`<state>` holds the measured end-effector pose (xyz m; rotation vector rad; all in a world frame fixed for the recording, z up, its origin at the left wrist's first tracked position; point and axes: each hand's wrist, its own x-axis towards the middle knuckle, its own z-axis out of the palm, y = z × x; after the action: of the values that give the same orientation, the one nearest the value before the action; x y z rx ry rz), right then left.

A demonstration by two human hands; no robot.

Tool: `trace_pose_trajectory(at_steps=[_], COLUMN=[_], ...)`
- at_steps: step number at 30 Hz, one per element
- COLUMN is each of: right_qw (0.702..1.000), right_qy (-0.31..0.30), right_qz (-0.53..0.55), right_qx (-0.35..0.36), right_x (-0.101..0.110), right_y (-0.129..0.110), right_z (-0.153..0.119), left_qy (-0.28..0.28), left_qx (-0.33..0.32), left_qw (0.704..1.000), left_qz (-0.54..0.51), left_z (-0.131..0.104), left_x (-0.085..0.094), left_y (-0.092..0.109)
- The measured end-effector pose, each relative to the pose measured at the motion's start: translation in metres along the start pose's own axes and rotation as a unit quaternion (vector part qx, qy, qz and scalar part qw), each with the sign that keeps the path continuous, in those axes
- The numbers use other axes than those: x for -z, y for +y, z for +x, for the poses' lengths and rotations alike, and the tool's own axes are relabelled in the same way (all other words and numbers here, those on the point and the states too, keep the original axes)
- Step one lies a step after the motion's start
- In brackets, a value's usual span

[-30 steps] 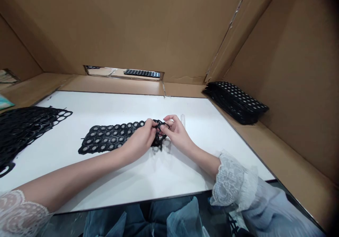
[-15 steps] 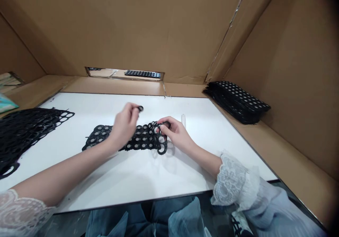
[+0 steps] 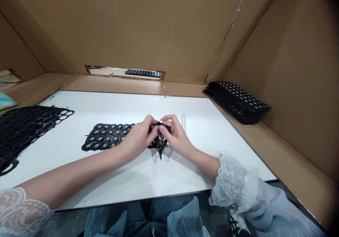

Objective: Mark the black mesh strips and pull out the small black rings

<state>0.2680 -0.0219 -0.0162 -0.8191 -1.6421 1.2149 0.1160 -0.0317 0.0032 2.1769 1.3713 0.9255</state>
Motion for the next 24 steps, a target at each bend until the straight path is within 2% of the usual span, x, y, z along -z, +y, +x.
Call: trace_pose_trajectory(at_steps=[4, 15, 24], right_qw=[0.998, 0.995, 0.994], right_qy=[-0.023, -0.064, -0.093], right_qz=[0.056, 0.080, 0.045], right_qx=[-0.004, -0.005, 0.020], right_x=[0.000, 0.003, 0.004], right_y=[-0.001, -0.005, -0.003], right_z=[-0.001, -0.001, -0.002], left_qy=[-0.015, -0.043, -0.031], left_qx=[-0.007, 0.002, -0.002], left_qw=[0.999, 0.986, 0.987], left_qz=[-0.028, -0.163, -0.158], left_z=[-0.003, -0.002, -0.003], left_x=[0.001, 0.005, 0.006], left_y=[0.000, -0.009, -0.007])
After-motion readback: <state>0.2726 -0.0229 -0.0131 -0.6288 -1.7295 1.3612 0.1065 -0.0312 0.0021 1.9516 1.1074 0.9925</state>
